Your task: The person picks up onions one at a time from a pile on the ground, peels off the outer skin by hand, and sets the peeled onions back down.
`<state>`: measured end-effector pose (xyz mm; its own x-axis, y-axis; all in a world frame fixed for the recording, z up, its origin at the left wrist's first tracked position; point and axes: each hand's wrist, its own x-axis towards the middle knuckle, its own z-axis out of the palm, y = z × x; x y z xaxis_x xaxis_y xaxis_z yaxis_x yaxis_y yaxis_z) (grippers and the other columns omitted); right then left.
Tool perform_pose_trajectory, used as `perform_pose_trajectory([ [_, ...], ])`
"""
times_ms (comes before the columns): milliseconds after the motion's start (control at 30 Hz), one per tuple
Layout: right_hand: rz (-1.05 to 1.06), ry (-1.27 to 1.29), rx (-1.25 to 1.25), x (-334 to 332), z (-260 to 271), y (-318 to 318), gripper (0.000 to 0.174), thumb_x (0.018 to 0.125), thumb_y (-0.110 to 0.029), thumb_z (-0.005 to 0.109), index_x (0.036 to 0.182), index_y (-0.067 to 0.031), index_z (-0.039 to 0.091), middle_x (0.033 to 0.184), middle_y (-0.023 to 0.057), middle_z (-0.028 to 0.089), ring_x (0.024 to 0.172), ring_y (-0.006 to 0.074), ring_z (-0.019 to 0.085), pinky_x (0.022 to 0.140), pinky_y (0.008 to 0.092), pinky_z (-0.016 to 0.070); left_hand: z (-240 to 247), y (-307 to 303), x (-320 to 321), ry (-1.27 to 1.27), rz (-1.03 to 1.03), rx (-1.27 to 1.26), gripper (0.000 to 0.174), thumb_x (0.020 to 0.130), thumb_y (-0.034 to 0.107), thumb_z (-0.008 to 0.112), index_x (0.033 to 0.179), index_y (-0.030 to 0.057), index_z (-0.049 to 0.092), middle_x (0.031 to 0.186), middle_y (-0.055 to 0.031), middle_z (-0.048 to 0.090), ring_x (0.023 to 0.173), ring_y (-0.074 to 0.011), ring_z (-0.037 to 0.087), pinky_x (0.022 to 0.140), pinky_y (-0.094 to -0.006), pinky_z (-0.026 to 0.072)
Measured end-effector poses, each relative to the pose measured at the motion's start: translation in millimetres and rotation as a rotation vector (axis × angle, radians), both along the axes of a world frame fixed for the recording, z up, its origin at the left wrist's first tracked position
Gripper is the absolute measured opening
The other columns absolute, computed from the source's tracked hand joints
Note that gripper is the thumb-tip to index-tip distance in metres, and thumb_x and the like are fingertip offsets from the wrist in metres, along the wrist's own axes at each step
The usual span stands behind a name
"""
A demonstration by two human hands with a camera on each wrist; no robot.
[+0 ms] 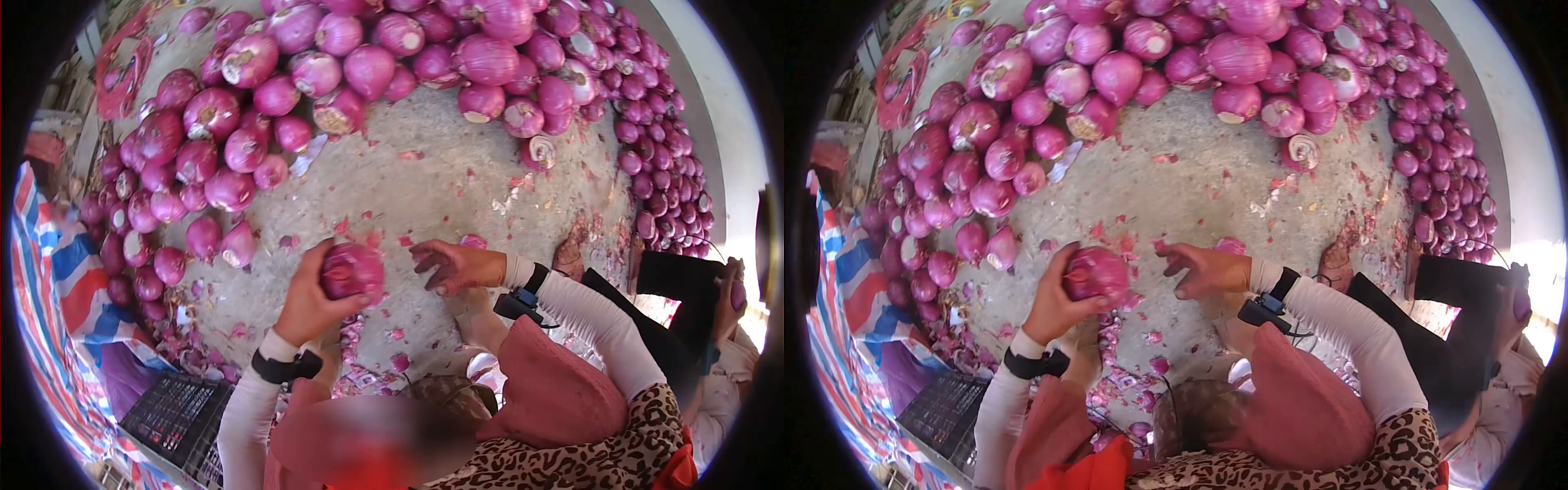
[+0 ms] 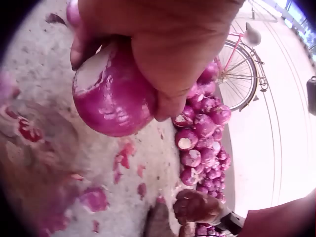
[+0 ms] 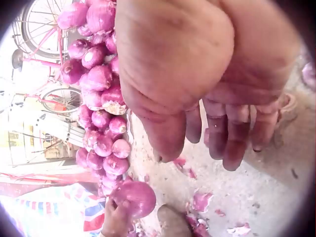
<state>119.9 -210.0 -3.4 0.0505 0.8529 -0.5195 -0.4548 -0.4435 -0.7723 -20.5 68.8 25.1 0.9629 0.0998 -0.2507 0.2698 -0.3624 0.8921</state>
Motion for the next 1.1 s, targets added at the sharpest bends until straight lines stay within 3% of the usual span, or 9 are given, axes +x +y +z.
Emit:
perform_pose_trajectory([
  [67, -0.014, 0.166, -0.007, 5.1, 26.1, 25.3, 0.090, 0.082, -0.028, 0.072, 0.146, -0.0058, 0.013, 0.139, 0.0200, 0.037, 0.116, 0.0225, 0.051, 0.096, 0.0338, 0.0444, 14.0, -13.5, 15.2, -0.026, -0.066, -0.175, 0.087, 0.059, 0.021, 0.085, 0.130, -0.0011, 0.041, 0.119, -0.0158, 0.052, 0.111, -0.0254, 0.054, 0.097, -0.0348, 0.0431],
  [200, -0.232, 0.152, 0.286, -6.7, 23.2, 52.6, 0.108, 0.068, -0.042, 0.082, 0.144, -0.0004, 0.017, 0.138, 0.0139, 0.038, 0.130, 0.0226, 0.038, 0.108, 0.0363, 0.0320, 36.7, -27.7, 29.3, -0.035, -0.096, -0.322, 0.087, 0.059, 0.018, 0.086, 0.131, 0.0011, 0.040, 0.121, -0.0140, 0.051, 0.114, -0.0235, 0.053, 0.098, -0.0333, 0.0426],
  [300, -0.341, 0.322, 0.227, -5.5, 39.1, 53.4, 0.104, 0.068, -0.037, 0.083, 0.143, -0.0012, 0.020, 0.138, 0.0130, 0.039, 0.128, 0.0224, 0.040, 0.108, 0.0360, 0.0316, 33.0, -30.1, 25.9, -0.072, -0.014, -0.308, 0.085, 0.060, 0.018, 0.086, 0.130, 0.0016, 0.040, 0.121, -0.0142, 0.050, 0.112, -0.0221, 0.053, 0.097, -0.0339, 0.0431],
  [500, -0.479, 0.276, 0.178, -5.8, 34.6, 43.4, 0.096, 0.068, -0.026, 0.083, 0.141, -0.0027, 0.025, 0.137, 0.0118, 0.041, 0.127, 0.0218, 0.042, 0.107, 0.0370, 0.0329, 27.9, -26.9, 16.6, -0.005, 0.045, -0.310, 0.066, 0.070, 0.014, 0.079, 0.125, 0.0023, 0.044, 0.112, -0.0105, 0.057, 0.101, -0.0189, 0.058, 0.085, -0.0320, 0.0485],
  [600, -0.526, 0.334, 0.172, -5.7, 40.0, 41.5, 0.093, 0.071, -0.029, 0.080, 0.142, -0.0052, 0.026, 0.138, 0.0124, 0.041, 0.127, 0.0229, 0.042, 0.107, 0.0369, 0.0338, 15.5, -22.3, 5.8, 0.137, 0.025, -0.534, 0.039, 0.083, 0.007, 0.067, 0.118, 0.0004, 0.051, 0.106, -0.0056, 0.059, 0.097, -0.0135, 0.057, 0.083, -0.0268, 0.0465],
  [700, -0.547, 0.578, 0.211, -7.1, 50.0, 45.9, 0.088, 0.075, -0.039, 0.076, 0.143, -0.0104, 0.027, 0.138, 0.0148, 0.040, 0.127, 0.0266, 0.043, 0.103, 0.0444, 0.0374, 5.6, -19.0, -3.3, 0.112, -0.023, -0.382, 0.016, 0.088, 0.003, 0.060, 0.104, -0.0007, 0.059, 0.093, -0.0035, 0.062, 0.086, -0.0105, 0.058, 0.077, -0.0247, 0.0468],
  [900, -0.436, 1.043, 0.282, -10.2, 3.5, 14.6, 0.083, 0.081, -0.062, 0.056, 0.145, -0.0175, 0.026, 0.141, 0.0165, 0.039, 0.122, 0.0460, 0.044, 0.091, 0.0620, 0.0405, -3.4, -10.3, -6.4, 0.045, 0.038, -0.248, 0.008, 0.084, 0.004, 0.062, 0.089, -0.0008, 0.059, 0.081, -0.0071, 0.060, 0.072, -0.0116, 0.057, 0.064, -0.0267, 0.0471],
  [1000, -0.510, 1.106, 0.261, -13.2, 1.6, 7.2, 0.082, 0.082, -0.065, 0.051, 0.145, -0.0173, 0.026, 0.143, 0.0164, 0.038, 0.119, 0.0513, 0.044, 0.089, 0.0615, 0.0420, -10.3, -4.7, -8.8, 0.129, 0.122, -0.321, 0.009, 0.084, 0.006, 0.063, 0.087, -0.0012, 0.059, 0.077, -0.0076, 0.058, 0.069, -0.0119, 0.056, 0.062, -0.0258, 0.0463],
  [1100, -0.561, 1.016, 0.183, -14.8, 5.9, 3.8, 0.086, 0.082, -0.067, 0.050, 0.147, -0.0182, 0.020, 0.144, 0.0252, 0.030, 0.126, 0.0527, 0.034, 0.095, 0.0601, 0.0409, -18.7, 6.0, -11.6, 0.169, 0.091, -0.120, 0.015, 0.082, 0.006, 0.064, 0.093, -0.0013, 0.058, 0.086, -0.0140, 0.059, 0.079, -0.0202, 0.060, 0.070, -0.0320, 0.0487],
])
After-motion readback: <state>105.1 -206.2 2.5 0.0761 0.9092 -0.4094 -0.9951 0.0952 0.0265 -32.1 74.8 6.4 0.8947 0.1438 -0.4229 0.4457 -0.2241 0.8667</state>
